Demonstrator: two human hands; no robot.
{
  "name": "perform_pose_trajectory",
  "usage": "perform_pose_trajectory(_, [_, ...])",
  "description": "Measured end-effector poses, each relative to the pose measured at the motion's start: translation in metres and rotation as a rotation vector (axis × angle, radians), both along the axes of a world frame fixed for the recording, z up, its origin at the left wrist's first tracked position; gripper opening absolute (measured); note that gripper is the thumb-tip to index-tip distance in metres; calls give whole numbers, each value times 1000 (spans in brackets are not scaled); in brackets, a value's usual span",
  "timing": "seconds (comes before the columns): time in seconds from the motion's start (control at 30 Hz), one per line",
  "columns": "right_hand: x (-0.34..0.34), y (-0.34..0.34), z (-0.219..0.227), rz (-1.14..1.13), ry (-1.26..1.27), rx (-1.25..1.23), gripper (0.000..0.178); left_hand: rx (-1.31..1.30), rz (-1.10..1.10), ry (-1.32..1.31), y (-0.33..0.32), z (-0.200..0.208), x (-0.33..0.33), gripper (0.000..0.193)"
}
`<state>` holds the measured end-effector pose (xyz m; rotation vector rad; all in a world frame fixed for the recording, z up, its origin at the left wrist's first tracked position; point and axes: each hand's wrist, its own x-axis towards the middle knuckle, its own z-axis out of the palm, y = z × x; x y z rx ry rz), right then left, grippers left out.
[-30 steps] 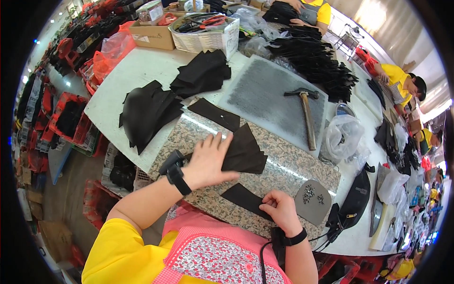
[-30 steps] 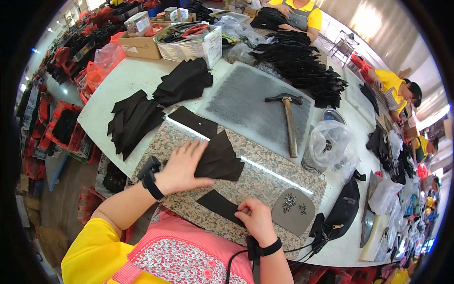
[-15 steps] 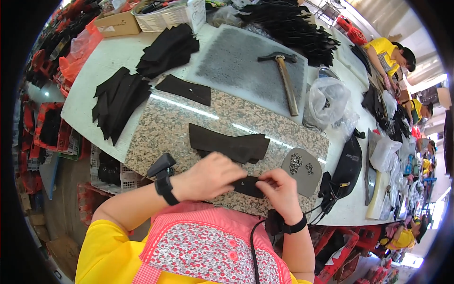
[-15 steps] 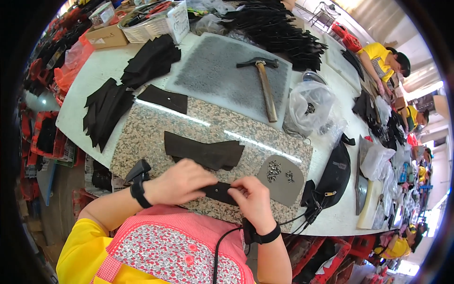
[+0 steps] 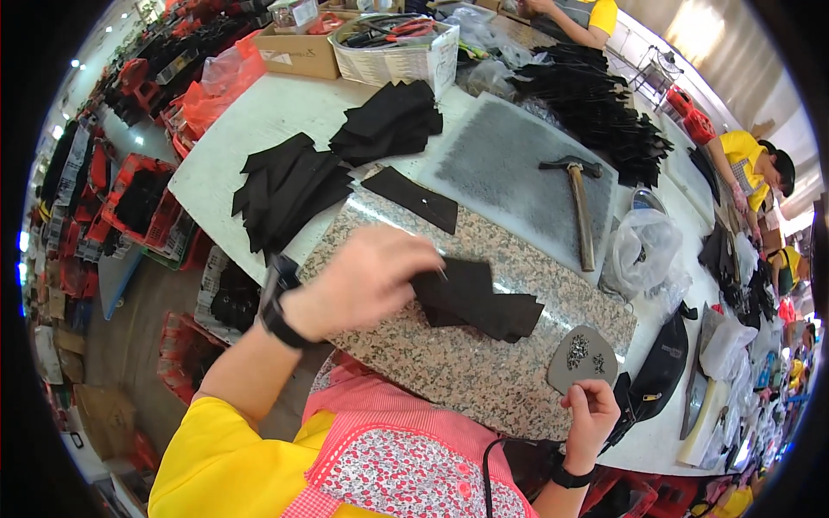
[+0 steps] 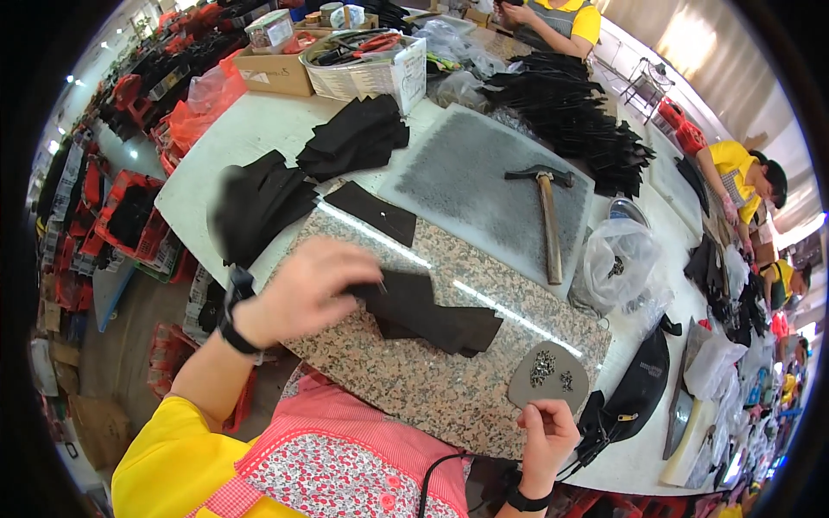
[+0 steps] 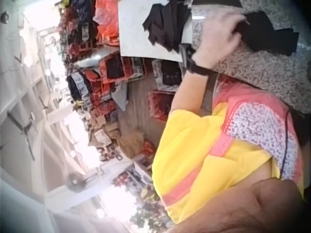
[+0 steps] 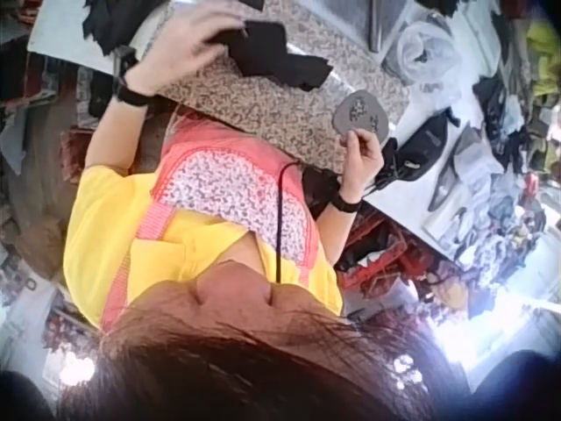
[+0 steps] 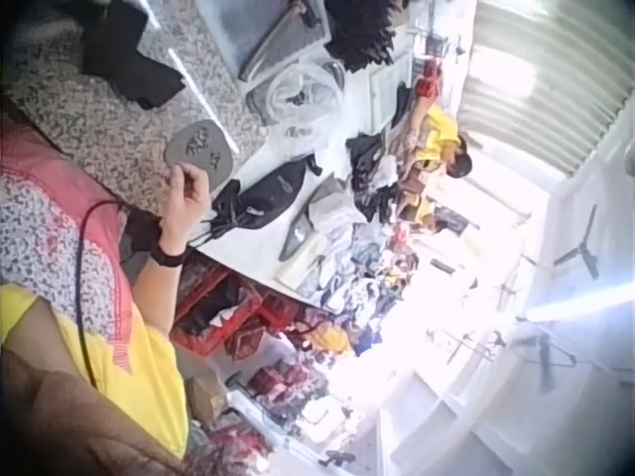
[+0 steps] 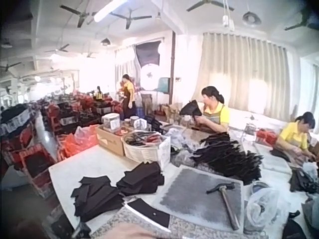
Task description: The worker attaches metallic rivets and small hardware eyelets onto pre-cut leather lining panels for footwear manufacturing.
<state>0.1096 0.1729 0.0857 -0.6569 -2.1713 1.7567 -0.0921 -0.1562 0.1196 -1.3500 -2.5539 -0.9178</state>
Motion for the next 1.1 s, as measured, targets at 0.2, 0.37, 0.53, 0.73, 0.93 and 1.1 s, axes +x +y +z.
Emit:
perform_pose_trajectory(0.2, [6,4,-5,-94,26,-50,4,-180,179,14,-47,-40,-58,47])
perform_pose_trajectory(0.37, [16,9,-7,-129,17,-50,4,-201,97,-29,-40,-75,-68,43])
perform_pose_trajectory(0.53, [21,12,-10,-163,24,-62,5,-166,292,245,-22,-77,-65,35])
perform_pose_trajectory(0.73, [31,14,-17,-246,48,-79,2,-93,-106,-58,71,-40,9,66])
perform_pose_trajectory(0.93, [45,13,-26,-273,13,-20,5,-297,-13,-128,97,-59,37,70])
perform_pose_trajectory(1.1, [40,32,-32,-236,-81,453,16,-194,-162,-194,96,-57,71,74])
